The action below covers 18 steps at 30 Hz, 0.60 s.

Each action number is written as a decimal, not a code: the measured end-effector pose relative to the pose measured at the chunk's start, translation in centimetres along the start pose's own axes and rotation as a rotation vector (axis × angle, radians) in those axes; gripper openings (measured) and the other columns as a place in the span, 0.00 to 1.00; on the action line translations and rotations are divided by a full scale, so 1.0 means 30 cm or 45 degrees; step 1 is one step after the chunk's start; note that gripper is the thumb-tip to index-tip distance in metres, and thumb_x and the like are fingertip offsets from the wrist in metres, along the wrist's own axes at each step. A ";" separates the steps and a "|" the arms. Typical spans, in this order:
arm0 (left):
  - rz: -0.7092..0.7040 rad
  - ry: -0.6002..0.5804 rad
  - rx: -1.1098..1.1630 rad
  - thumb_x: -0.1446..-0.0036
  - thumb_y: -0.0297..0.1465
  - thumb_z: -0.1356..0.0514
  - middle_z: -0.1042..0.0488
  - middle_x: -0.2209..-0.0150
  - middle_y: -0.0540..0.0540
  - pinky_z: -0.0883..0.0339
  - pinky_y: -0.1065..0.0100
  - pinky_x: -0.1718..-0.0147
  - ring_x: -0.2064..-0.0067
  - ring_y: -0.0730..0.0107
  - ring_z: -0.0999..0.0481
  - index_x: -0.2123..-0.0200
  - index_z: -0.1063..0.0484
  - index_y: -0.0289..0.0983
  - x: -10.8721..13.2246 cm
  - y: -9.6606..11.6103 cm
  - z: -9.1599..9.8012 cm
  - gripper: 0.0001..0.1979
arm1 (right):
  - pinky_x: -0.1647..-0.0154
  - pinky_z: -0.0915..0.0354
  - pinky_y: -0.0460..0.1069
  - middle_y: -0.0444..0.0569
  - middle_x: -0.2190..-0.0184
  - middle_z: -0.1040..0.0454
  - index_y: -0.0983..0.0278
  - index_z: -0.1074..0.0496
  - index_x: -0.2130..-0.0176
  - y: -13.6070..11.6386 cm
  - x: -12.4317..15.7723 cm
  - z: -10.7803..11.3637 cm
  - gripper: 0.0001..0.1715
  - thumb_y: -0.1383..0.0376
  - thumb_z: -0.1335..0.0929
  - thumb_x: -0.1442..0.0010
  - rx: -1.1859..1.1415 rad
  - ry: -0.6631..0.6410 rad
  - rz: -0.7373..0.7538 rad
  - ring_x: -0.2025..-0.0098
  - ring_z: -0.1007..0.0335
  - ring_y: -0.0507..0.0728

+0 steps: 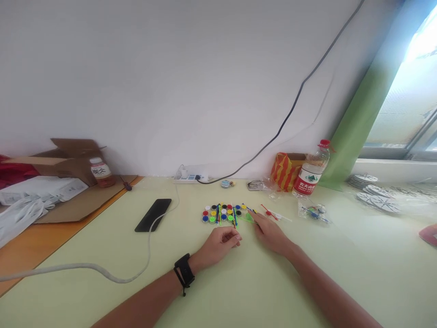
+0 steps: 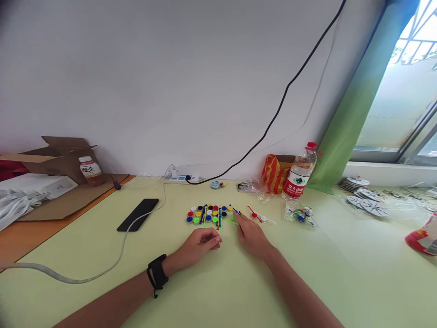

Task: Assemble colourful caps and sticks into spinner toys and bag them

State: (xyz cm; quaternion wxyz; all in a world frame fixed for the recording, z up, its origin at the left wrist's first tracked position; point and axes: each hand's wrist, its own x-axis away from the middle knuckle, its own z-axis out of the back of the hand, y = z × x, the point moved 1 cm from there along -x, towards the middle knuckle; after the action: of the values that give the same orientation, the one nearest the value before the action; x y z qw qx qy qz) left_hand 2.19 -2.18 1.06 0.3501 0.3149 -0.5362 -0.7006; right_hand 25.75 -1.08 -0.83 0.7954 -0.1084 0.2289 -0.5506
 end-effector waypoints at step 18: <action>-0.017 -0.011 -0.046 0.38 0.45 0.39 0.23 0.67 0.45 0.32 0.66 0.61 0.63 0.65 0.24 0.66 0.24 0.35 0.006 -0.003 0.001 0.17 | 0.53 0.35 0.52 0.51 0.54 0.24 0.57 0.28 0.44 -0.030 0.011 0.024 0.21 0.67 0.39 0.34 0.050 -0.029 0.037 0.53 0.26 0.60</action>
State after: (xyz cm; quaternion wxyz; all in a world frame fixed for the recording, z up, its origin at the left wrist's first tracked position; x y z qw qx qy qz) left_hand 2.04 -2.30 0.98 0.3487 0.3090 -0.5230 -0.7137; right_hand 25.45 -1.79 0.10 0.8079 -0.0957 0.2105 -0.5421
